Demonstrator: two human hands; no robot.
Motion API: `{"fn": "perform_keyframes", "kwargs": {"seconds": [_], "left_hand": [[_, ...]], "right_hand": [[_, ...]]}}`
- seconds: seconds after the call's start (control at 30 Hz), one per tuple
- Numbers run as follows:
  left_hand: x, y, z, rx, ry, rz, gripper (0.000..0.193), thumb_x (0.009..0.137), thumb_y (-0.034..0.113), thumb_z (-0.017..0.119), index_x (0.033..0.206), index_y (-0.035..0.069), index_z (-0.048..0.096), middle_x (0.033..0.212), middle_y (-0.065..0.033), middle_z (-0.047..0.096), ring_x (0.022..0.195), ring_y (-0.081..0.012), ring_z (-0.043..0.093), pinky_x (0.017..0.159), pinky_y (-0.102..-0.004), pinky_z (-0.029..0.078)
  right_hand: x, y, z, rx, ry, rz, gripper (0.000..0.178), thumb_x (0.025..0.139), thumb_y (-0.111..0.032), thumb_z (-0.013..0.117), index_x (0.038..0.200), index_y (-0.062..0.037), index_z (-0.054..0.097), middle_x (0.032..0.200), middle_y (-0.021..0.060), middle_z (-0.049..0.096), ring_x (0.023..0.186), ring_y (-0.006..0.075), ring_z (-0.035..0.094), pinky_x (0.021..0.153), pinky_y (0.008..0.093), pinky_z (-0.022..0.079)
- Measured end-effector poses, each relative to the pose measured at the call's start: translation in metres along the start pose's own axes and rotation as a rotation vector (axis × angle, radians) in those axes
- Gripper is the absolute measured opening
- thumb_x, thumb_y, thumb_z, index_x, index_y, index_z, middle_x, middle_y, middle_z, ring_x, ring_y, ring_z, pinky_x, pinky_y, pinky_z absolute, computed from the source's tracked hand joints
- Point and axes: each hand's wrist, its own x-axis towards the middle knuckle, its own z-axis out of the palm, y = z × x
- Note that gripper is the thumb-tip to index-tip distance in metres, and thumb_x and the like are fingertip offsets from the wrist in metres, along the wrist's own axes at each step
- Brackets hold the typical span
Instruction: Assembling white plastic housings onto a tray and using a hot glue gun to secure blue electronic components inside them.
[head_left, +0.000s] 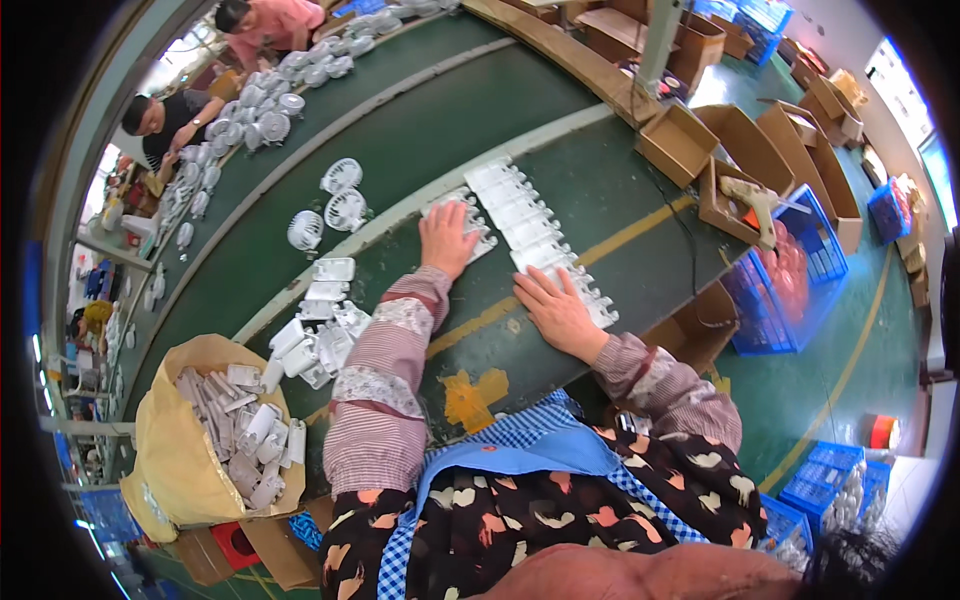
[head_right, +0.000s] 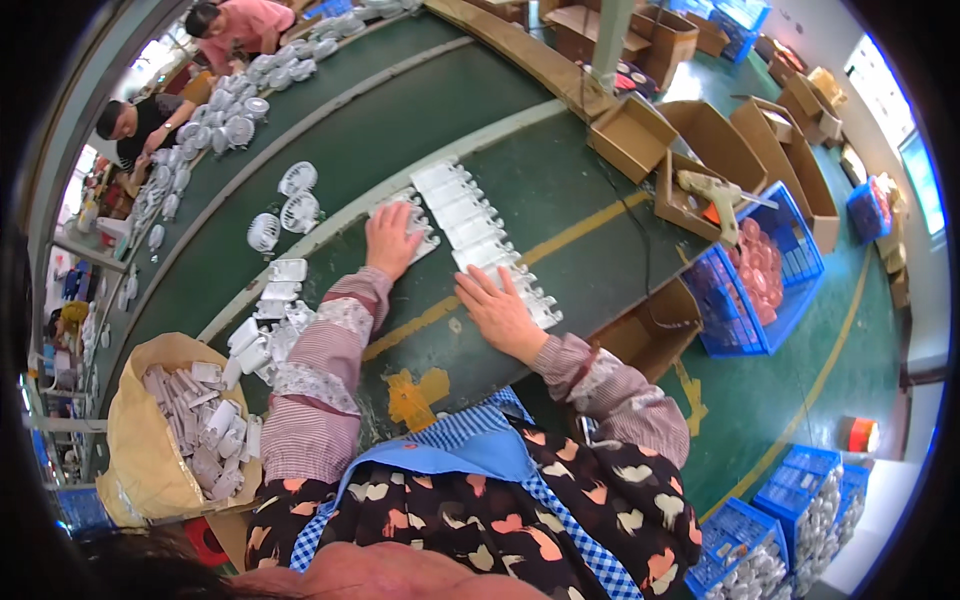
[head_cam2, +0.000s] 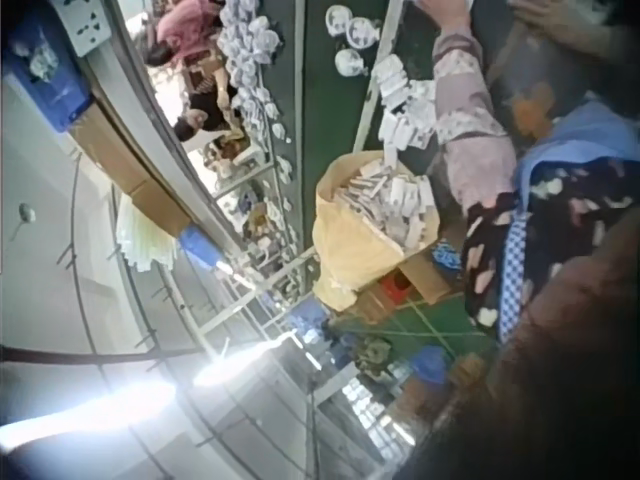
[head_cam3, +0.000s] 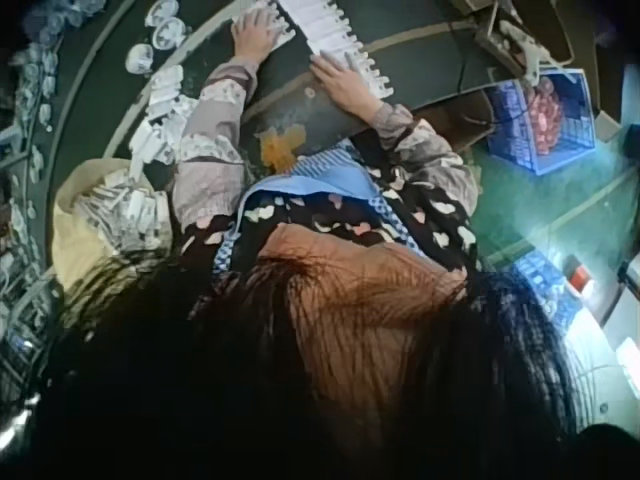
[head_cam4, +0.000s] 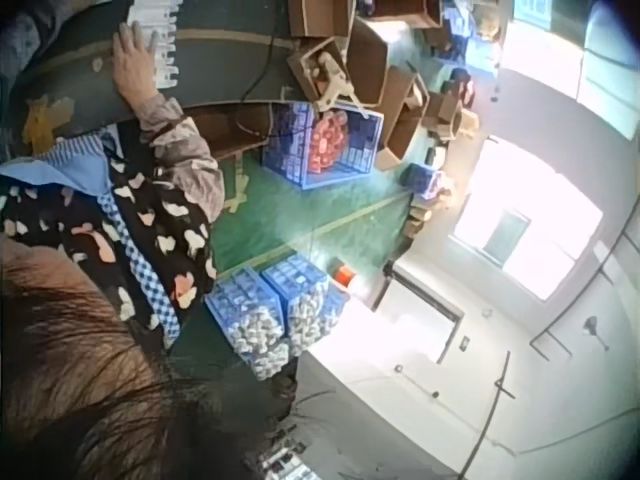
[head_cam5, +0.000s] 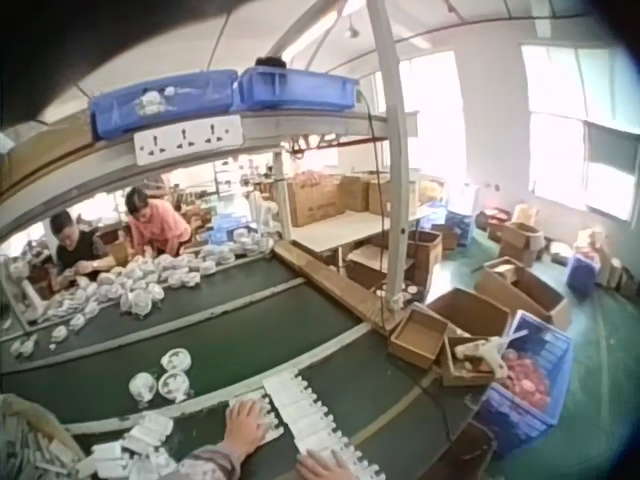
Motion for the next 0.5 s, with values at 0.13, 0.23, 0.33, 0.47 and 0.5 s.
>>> {"fn": "perform_keyframes", "kwargs": {"seconds": [0.13,0.23,0.33,0.47,0.5], "left_hand": [[0.006,0.006,0.016,-0.036,0.0,-0.061,0.056,0.077,0.035,0.062,0.125,0.01,0.045,0.128,-0.0114,0.043,0.122,-0.0338,0.034,0.101,-0.052,0.024],[0.01,0.014,0.02,-0.058,-0.041,-0.091,0.057,0.078,0.036,0.061,0.127,0.01,0.044,0.131,-0.0108,0.04,0.125,-0.0334,0.03,0.102,-0.0536,0.022],[0.018,0.022,0.027,-0.07,-0.033,-0.071,0.058,0.079,0.036,0.061,0.127,0.01,0.043,0.132,-0.0114,0.039,0.125,-0.0341,0.03,0.102,-0.0541,0.022],[0.029,0.028,0.031,0.069,0.075,-0.007,0.054,0.075,0.036,0.064,0.119,0.009,0.049,0.122,-0.0107,0.048,0.114,-0.0328,0.041,0.093,-0.0477,0.032],[0.031,0.028,0.032,0.06,0.095,0.001,0.052,0.075,0.036,0.064,0.118,0.01,0.05,0.121,-0.0103,0.049,0.114,-0.0324,0.042,0.093,-0.0477,0.032]], "right_hand": [[-0.005,0.007,-0.009,0.003,-0.003,-0.005,0.048,0.078,-0.019,0.059,0.123,-0.0062,0.048,0.137,0.0059,0.037,0.132,0.0221,0.028,0.105,0.0499,0.022],[-0.007,0.016,-0.012,0.016,-0.002,-0.009,0.049,0.077,-0.019,0.059,0.123,-0.0063,0.048,0.137,0.0056,0.038,0.132,0.0221,0.028,0.105,0.0496,0.021],[-0.01,0.022,-0.014,-0.035,-0.005,0.022,0.05,0.077,-0.02,0.06,0.123,-0.0071,0.048,0.137,0.0052,0.038,0.132,0.0222,0.028,0.105,0.0482,0.022],[-0.009,0.026,-0.016,-0.008,0.015,0.025,0.05,0.076,-0.021,0.062,0.123,-0.0087,0.049,0.136,0.0049,0.039,0.131,0.0223,0.03,0.104,0.0488,0.025],[-0.008,0.026,-0.017,0.004,0.019,0.018,0.05,0.076,-0.021,0.062,0.123,-0.0089,0.049,0.136,0.0049,0.039,0.131,0.0222,0.03,0.104,0.049,0.025]]}}
